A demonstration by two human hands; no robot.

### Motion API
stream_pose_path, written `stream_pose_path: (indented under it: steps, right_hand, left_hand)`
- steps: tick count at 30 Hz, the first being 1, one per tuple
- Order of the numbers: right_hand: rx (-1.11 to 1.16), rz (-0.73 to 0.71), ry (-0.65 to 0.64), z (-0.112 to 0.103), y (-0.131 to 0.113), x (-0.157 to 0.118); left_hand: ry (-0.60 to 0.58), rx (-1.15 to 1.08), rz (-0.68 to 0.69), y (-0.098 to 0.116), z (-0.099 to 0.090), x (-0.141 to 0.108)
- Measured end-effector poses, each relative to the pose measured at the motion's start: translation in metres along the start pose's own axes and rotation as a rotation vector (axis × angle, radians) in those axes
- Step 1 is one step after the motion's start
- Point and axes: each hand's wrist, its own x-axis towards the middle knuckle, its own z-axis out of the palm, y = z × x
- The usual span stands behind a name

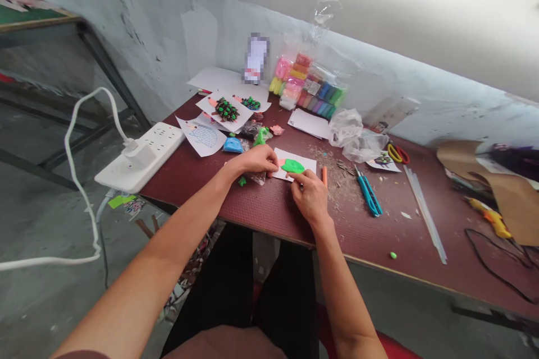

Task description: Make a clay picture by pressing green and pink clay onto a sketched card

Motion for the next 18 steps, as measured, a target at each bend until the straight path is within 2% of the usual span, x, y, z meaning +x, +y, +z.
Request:
stream_pose_path:
  steps: [3,10,18]
  right_hand:
    - [-0.009,0.014,0.021,-0.0006,0.0001,0.0001]
    - [-0.091,-0.037,-0.073,-0.0025,-0.0054,-0.0001]
    - [-0.011,0.001,0.011,0.0029,0.0015,0.0001]
  left_hand:
    - [0.005,0.04,0.021,-0.0004,-0.0002,0.0003]
    - [-0.019,0.056,0.03,-0.0006,-0.0013,0.0006]
    - [-0.013,0.046,0.045,-0.0037,-0.0012,0.0031]
